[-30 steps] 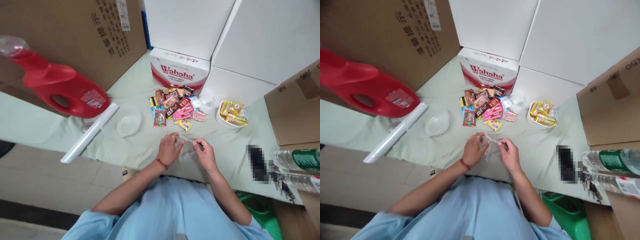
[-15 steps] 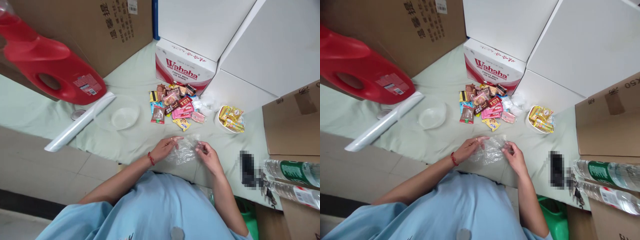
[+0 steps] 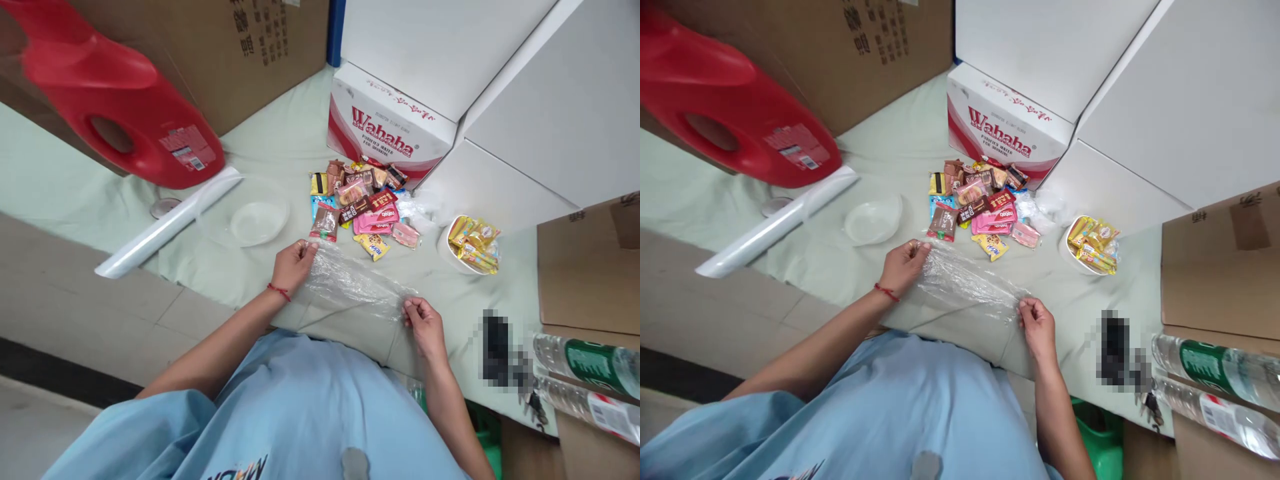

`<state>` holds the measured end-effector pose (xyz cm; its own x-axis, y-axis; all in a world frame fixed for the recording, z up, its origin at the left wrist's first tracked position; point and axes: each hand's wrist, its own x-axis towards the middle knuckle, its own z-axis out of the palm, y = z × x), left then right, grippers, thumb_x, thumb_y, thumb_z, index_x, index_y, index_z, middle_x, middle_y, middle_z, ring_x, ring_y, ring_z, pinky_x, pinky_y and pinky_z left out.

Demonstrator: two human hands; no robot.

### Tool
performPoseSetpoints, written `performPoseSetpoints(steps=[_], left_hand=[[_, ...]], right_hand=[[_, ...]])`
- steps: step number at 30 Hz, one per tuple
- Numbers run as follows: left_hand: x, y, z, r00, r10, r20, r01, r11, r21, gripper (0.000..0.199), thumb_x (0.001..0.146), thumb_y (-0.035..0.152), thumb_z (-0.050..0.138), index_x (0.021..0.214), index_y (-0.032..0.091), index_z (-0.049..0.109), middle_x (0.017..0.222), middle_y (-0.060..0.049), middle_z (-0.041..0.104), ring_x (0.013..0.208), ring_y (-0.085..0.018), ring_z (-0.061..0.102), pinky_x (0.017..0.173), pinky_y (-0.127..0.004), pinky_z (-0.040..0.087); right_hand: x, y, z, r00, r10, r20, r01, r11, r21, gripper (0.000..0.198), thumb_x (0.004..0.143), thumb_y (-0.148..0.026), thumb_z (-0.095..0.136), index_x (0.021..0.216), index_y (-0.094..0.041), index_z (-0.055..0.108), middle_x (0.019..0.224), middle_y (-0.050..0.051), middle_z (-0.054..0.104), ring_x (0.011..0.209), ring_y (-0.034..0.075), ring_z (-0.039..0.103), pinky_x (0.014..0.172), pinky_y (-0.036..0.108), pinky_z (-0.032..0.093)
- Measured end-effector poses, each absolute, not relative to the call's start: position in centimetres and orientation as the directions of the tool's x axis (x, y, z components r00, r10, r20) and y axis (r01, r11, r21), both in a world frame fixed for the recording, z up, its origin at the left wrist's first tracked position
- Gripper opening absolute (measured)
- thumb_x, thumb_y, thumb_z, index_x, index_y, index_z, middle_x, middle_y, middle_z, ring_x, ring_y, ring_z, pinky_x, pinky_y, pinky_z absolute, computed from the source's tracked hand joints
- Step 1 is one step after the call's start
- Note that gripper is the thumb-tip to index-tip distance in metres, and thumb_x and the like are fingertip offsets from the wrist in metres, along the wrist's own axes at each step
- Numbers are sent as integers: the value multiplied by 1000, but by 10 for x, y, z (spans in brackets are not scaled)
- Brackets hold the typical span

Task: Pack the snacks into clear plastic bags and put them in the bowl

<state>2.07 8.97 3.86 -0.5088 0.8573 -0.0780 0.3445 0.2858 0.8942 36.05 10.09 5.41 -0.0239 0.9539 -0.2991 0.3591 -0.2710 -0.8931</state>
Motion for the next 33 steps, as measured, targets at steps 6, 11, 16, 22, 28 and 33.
performPoseSetpoints(steps=[6, 11, 16, 22, 28, 33], left_hand=[[6, 99, 43, -453, 873, 179, 573, 132, 808, 51, 76, 42, 73, 120, 20, 60, 120, -10, 61, 105, -25, 60, 90, -39, 52], [13, 66, 56, -405, 774, 487, 812, 59, 581, 35, 85, 27, 66, 120, 21, 61, 119, -14, 60, 116, -31, 55, 102, -49, 46], [31, 17, 44, 162, 919, 359, 848, -316, 426, 22, 93, 15, 51, 103, 24, 68, 101, -9, 70, 98, -25, 62, 84, -41, 46], [25, -9, 26, 251, 952, 174, 813, -304, 496, 33, 98, 17, 48, 124, 23, 66, 130, -11, 69, 123, -26, 61, 100, -44, 45], [22, -6, 35, 106, 958, 266, 666, -267, 697, 27, 97, 19, 49, 113, 23, 71, 126, -11, 71, 118, -24, 63, 100, -41, 50], [21, 17, 48, -410, 888, 210, 482, 15, 876, 22, 99, 34, 52, 101, 23, 71, 104, -8, 70, 97, -21, 63, 85, -35, 52]], right_hand=[[393, 105, 76, -195, 934, -298, 652, -104, -751, 42, 83, -61, 69, 100, -23, 75, 88, 7, 76, 79, 25, 68, 73, 39, 56], [389, 129, 107, -176, 972, -156, 687, 8, -726, 38, 90, -56, 64, 107, -24, 75, 99, 9, 77, 88, 26, 69, 80, 40, 56], [329, 154, 108, -436, 900, -10, 604, 284, -744, 24, 96, -41, 58, 101, -26, 76, 100, 8, 74, 91, 24, 68, 79, 37, 54], [252, 178, 67, -672, 740, -24, 598, 523, -608, 21, 94, -37, 64, 105, -23, 75, 100, 9, 70, 98, 26, 62, 90, 39, 48], [237, 178, 52, -721, 689, -73, 584, 548, -599, 21, 88, -17, 69, 108, -20, 74, 84, 3, 66, 84, 21, 58, 84, 35, 46], [256, 170, 66, -715, 696, 67, 529, 601, -599, 19, 94, -20, 62, 107, -21, 75, 87, 6, 67, 90, 24, 59, 86, 37, 47]])
